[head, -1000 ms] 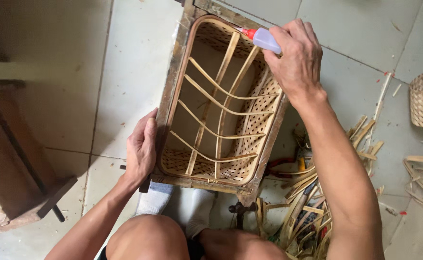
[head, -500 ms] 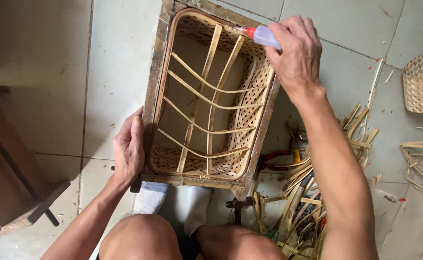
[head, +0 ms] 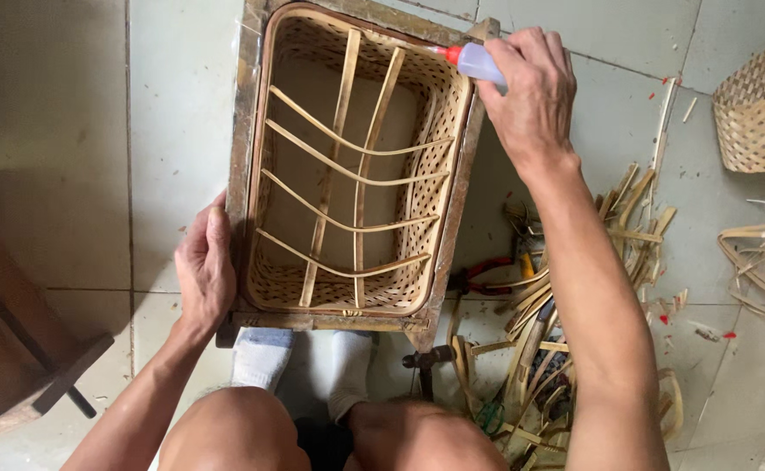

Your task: The person repairs a woven basket by hammering its frame, applying glue to the joints, and using a knife to trim excess material. The person works on the basket while sitting on the floor.

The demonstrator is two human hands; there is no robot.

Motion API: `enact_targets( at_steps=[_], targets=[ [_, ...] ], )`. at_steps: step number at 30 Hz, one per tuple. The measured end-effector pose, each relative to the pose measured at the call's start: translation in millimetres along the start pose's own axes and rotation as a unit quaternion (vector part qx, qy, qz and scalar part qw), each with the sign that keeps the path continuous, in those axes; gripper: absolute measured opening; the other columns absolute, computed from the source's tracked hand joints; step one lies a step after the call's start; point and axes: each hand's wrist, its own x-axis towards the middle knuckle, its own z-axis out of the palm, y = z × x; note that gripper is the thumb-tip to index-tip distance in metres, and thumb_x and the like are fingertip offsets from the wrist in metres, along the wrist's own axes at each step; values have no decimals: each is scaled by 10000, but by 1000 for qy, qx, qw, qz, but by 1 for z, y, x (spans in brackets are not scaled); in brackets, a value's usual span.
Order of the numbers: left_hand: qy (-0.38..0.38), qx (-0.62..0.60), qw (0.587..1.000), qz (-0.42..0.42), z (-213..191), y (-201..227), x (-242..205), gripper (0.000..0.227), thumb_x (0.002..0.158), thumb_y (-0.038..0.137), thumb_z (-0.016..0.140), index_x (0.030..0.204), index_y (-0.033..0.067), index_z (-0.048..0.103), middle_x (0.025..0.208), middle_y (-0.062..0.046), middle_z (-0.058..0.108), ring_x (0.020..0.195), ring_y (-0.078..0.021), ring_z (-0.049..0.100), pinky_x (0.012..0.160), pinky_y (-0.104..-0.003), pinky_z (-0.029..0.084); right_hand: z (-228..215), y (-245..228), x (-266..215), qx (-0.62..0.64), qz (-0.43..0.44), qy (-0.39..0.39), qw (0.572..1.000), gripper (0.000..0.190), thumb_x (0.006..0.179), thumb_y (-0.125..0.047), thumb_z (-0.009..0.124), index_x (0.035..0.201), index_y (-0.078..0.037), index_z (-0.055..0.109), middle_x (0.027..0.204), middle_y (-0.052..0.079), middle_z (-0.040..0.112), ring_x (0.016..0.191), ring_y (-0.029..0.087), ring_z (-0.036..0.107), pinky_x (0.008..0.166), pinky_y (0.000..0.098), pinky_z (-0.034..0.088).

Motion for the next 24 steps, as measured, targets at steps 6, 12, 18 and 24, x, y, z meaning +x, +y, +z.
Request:
enact_targets(
  at_steps=[6, 12, 18, 24],
  targets=[
    [6, -2, 1000, -3, 0, 0, -2, 537, 1142, 402, 429, 1449, 6, 623, 843, 36, 461, 769, -70, 403, 681, -225, 382, -29, -11, -28, 161, 170, -2, 972, 288, 922, -165, 894, 1136, -45, 743, 1053, 87, 683, 842, 191, 657, 687, 324, 575],
    [-23, -56, 998, 33, -1, -2, 0, 601, 1121, 455, 403, 1443, -27, 563, 1092, -23, 703, 966, -74, 645, 822, -243, 568, -37, -88, -124, 582, 448, -44, 678, 404, 938, -428, 693, 1087, -54, 658, 823, 74, 689, 631, 120, 665, 564, 267, 587],
    [-27, -50, 998, 36, 0, -4, -5, 625, 1152, 468, 418, 1480, -36, 585, 1034, -40, 656, 924, -87, 553, 826, -248, 491, -12, -94, -155, 592, 441, -22, 674, 350, 958, -410, 694, 960, -64, 647, 708, 50, 668, 527, 90, 619, 485, 238, 521],
    [-20, -46, 998, 45, -1, -2, -5, 613, 1156, 458, 414, 1457, -43, 598, 1022, -1, 639, 934, -68, 538, 841, -232, 485, -12, -92, -147, 597, 470, -28, 649, 368, 925, -420, 719, 853, -65, 650, 671, 54, 663, 482, 85, 603, 438, 225, 477]
  ],
)
